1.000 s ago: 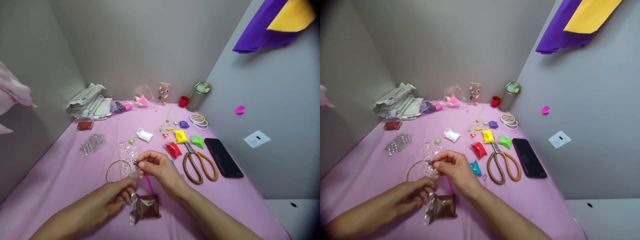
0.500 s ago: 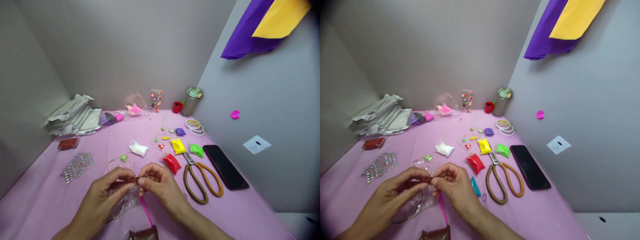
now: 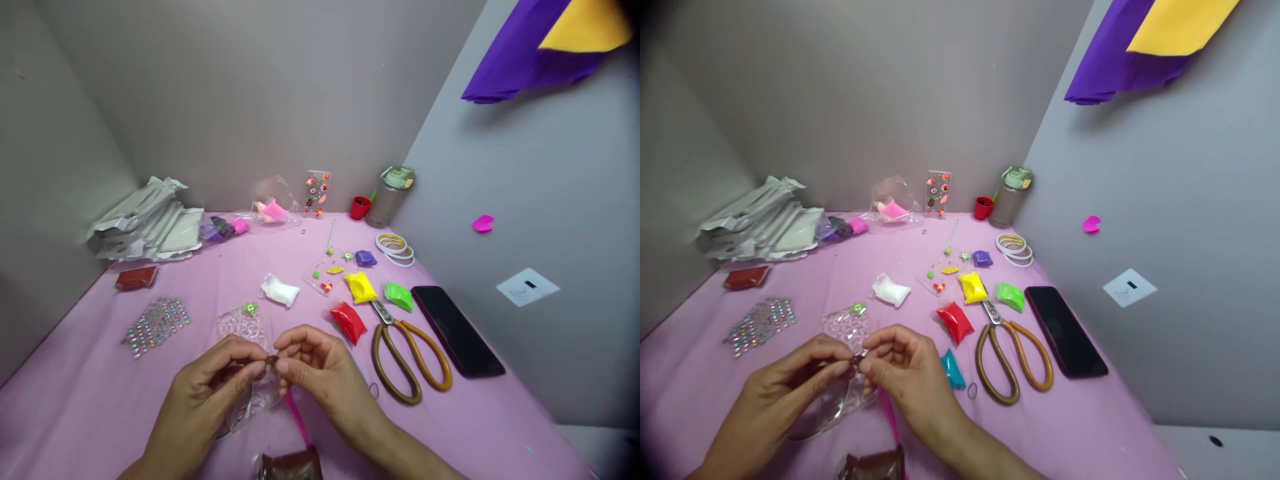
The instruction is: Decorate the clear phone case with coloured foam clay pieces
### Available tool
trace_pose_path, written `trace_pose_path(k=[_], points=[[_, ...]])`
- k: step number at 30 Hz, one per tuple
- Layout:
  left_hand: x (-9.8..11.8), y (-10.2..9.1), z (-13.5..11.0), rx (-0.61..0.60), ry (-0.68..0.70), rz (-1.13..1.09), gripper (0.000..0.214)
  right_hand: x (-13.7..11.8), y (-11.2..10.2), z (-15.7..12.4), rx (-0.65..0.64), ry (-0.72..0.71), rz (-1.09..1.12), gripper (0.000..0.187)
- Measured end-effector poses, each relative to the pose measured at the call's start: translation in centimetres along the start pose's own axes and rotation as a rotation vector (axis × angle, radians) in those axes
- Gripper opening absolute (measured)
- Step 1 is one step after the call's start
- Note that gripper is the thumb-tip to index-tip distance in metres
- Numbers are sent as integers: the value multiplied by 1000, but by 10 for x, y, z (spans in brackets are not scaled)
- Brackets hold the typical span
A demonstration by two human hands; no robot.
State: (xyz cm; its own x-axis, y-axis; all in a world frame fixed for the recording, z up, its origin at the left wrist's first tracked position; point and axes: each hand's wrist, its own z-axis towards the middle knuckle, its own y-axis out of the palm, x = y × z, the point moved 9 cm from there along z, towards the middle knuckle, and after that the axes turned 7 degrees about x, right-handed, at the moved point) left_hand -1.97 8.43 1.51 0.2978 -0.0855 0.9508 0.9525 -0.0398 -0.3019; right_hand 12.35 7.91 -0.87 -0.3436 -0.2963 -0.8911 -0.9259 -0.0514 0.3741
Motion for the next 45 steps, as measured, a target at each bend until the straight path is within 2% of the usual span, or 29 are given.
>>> trace_pose_path(k=[5, 13, 18, 25, 29, 37, 45], points=[[3, 0, -2, 49, -1, -42, 11, -3, -1, 0, 24, -30, -32, 22], [17, 7, -4, -46, 153, -19, 11, -2, 0, 0, 6, -10, -42, 30], [12, 3, -5, -17, 168, -29, 11, -3, 4, -3, -12, -19, -33, 28], [6, 5, -4, 8, 82, -28, 8, -6, -2, -4, 55, -72, -143, 11], [0, 7, -5, 5, -4, -74, 10, -8, -4, -4, 78, -96, -152, 13], [-8, 6, -7, 15, -63, -75, 10, -11, -5, -5, 99, -132, -186, 6], [-10, 9, -4, -2, -122, -134, 11, -14, -6, -4, 108, -149, -183, 8]])
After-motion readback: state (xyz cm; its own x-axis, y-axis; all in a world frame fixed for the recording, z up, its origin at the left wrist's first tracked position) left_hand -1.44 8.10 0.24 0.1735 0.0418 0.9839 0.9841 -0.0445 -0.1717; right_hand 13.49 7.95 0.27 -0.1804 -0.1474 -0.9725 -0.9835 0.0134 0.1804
